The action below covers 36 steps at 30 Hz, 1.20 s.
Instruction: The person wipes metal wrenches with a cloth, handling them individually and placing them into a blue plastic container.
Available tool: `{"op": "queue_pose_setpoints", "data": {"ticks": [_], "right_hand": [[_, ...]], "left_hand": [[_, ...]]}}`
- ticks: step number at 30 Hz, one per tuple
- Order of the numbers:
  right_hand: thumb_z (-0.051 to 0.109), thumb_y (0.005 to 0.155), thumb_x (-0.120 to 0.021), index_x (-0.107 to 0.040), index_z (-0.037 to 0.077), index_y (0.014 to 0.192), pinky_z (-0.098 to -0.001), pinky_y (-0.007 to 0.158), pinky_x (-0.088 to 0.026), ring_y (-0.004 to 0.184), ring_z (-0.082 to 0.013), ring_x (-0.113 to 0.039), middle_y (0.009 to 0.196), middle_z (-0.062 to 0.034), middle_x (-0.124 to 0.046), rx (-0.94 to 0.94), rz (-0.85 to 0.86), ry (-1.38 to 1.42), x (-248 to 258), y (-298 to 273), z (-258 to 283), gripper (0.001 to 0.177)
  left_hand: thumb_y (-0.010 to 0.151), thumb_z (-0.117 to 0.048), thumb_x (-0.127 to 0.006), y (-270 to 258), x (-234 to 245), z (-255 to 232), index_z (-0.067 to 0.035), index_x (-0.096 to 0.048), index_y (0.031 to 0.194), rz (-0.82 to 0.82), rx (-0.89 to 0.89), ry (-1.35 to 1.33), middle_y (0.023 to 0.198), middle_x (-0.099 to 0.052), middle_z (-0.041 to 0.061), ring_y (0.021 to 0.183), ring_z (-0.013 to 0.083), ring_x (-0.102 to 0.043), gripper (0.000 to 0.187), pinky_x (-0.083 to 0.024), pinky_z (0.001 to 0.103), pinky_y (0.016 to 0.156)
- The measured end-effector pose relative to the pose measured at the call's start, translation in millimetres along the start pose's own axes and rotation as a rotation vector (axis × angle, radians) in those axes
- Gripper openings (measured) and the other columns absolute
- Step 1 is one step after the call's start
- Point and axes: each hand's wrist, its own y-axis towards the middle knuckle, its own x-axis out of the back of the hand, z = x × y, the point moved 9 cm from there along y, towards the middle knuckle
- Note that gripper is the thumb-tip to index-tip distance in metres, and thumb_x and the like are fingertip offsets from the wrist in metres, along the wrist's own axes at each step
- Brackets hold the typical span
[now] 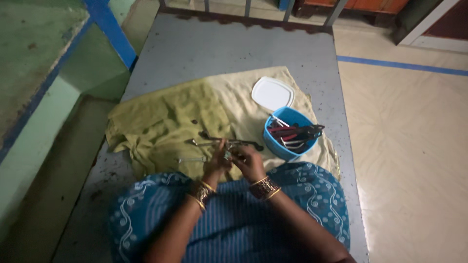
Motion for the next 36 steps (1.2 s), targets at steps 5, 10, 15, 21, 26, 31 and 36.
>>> {"op": "queue_pose_setpoints", "data": {"ticks": [5, 10, 15, 21, 26, 31, 36], "right_hand": [[0.004, 0.083, -0.077, -0.070, 0.004, 0.109, -0.0312, 0.075, -0.064, 0.085, -0.0157, -0.074, 0.095, -0.0076, -0.073, -0.222, 0.004, 0.418, -11.8, 13.6, -103.3, 0.027], [0.001, 0.083, -0.079, -0.071, 0.001, 0.105, -0.0313, 0.070, -0.061, 0.080, -0.0168, -0.073, 0.090, -0.0085, -0.075, -0.220, 0.004, 0.181, -25.1, 0.5, -148.0, 0.023], [0.003, 0.087, -0.077, -0.072, 0.000, 0.108, -0.0311, 0.076, -0.061, 0.088, -0.0151, -0.072, 0.099, -0.0087, -0.075, -0.124, 0.119, 0.456, -47.9, -5.7, -122.8, 0.022], [0.003, 0.082, -0.080, -0.073, 0.001, 0.107, -0.0321, 0.068, -0.060, 0.079, -0.0202, -0.075, 0.093, -0.0100, -0.078, -0.230, -0.058, -0.019, -31.2, -2.3, -137.3, 0.026], [0.000, 0.084, -0.074, -0.068, -0.001, 0.109, -0.0314, 0.074, -0.063, 0.086, -0.0183, -0.077, 0.097, -0.0093, -0.076, -0.329, -0.142, 0.441, -20.2, 1.5, -167.4, 0.026], [-0.001, 0.086, -0.074, -0.071, -0.001, 0.108, -0.0301, 0.073, -0.061, 0.083, -0.0176, -0.075, 0.095, -0.0085, -0.077, -0.296, -0.015, 0.278, -28.3, -3.1, -133.7, 0.023], [-0.005, 0.086, -0.072, -0.072, -0.003, 0.108, -0.0288, 0.078, -0.057, 0.087, -0.0149, -0.070, 0.096, -0.0072, -0.075, -0.136, 0.159, 0.399, -33.7, -9.5, -78.8, 0.021]], "left_hand": [[0.075, -0.035, -0.089, -39.2, -23.8, 12.6, -0.004, -0.022, 0.166, 0.044, 0.005, -0.181, 0.169, -0.028, 0.000, 0.152, 0.0152, -0.030, 0.118, -0.035, 0.033, 0.118], [0.069, -0.037, -0.091, -34.3, -24.0, 13.0, -0.012, -0.015, 0.163, -0.017, 0.292, -0.170, 0.146, -0.047, 0.007, 0.129, 0.0206, -0.047, 0.124, -0.044, 0.036, 0.101], [0.073, -0.027, -0.088, -7.4, 18.9, 9.4, -0.014, -0.026, 0.161, -0.237, -0.091, 0.411, 0.138, -0.055, 0.014, 0.121, 0.0245, -0.057, 0.109, -0.051, 0.033, 0.099], [0.069, -0.038, -0.096, -22.5, -1.9, 22.4, -0.012, -0.032, 0.163, -0.119, 0.146, -0.065, 0.148, -0.047, 0.008, 0.127, 0.0237, -0.052, 0.117, -0.054, 0.035, 0.099], [0.067, -0.036, -0.095, -32.5, -36.0, -19.5, -0.015, -0.025, 0.166, 0.091, 0.099, -0.284, 0.158, -0.047, 0.008, 0.146, 0.0272, -0.047, 0.123, -0.048, 0.035, 0.112], [0.063, -0.032, -0.094, -38.4, -20.4, 28.5, -0.014, -0.024, 0.164, -0.047, 0.259, -0.350, 0.132, -0.052, 0.007, 0.114, 0.0211, -0.054, 0.124, -0.052, 0.033, 0.083], [0.077, -0.024, -0.088, -19.9, 17.0, 65.5, -0.004, -0.031, 0.161, -0.166, 0.034, -0.134, 0.118, -0.059, 0.009, 0.099, 0.0178, -0.060, 0.103, -0.055, 0.032, 0.081]]}}
